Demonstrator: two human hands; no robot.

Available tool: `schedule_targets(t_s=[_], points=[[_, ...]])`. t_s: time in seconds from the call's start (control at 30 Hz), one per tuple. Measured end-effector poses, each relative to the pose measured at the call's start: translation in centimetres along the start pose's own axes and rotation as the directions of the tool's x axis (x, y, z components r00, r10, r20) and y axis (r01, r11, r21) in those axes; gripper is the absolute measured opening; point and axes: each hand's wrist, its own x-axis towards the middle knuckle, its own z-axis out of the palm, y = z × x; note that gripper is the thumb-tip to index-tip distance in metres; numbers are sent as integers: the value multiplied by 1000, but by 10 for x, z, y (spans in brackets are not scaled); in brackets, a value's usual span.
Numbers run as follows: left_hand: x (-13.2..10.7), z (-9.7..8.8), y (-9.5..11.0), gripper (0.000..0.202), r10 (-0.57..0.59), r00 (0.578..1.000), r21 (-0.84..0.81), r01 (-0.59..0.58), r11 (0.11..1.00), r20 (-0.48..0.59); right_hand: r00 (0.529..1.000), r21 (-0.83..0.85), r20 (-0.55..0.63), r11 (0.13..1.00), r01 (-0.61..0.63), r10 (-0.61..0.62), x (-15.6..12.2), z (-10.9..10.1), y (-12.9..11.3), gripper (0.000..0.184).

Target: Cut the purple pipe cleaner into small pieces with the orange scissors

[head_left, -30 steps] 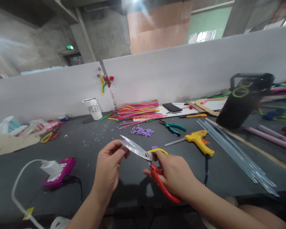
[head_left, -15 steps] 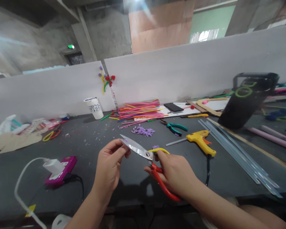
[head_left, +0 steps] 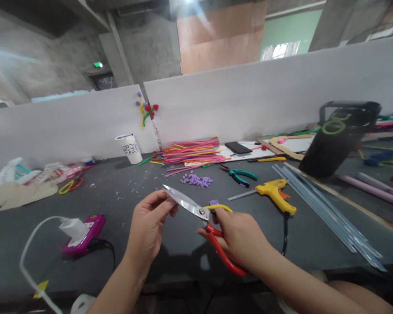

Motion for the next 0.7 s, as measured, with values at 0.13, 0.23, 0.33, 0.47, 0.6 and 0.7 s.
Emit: schedule_targets(t_s=[0.13,0.23,0.33,0.47,0.6,0.7], points=[[2,-4,1,6,9,1000,10,-10,1000,8,1000,24,-10,1000,-16,17,0,-2,1,44],[3,-4,0,5,-16,1000,19,16,1000,16,995,197,53,976,-97,88,3,-5,1,39],[2,-3,-2,4,-106,989,66,100,993,105,985,466,122,869,-166,122,9,-9,1,33],[-1,0,-7,4,-262,927,168,223,960,268,955,768,208,570,-292,209,19,-15,-2,20],[-4,4,-13,6,-345,855,251,263,932,388,901,863,386,267,-429,200,24,-17,-3,17],[-4,4,-16,6,-369,828,288,263,921,422,898,872,420,215,-440,133,25,-18,-2,17]])
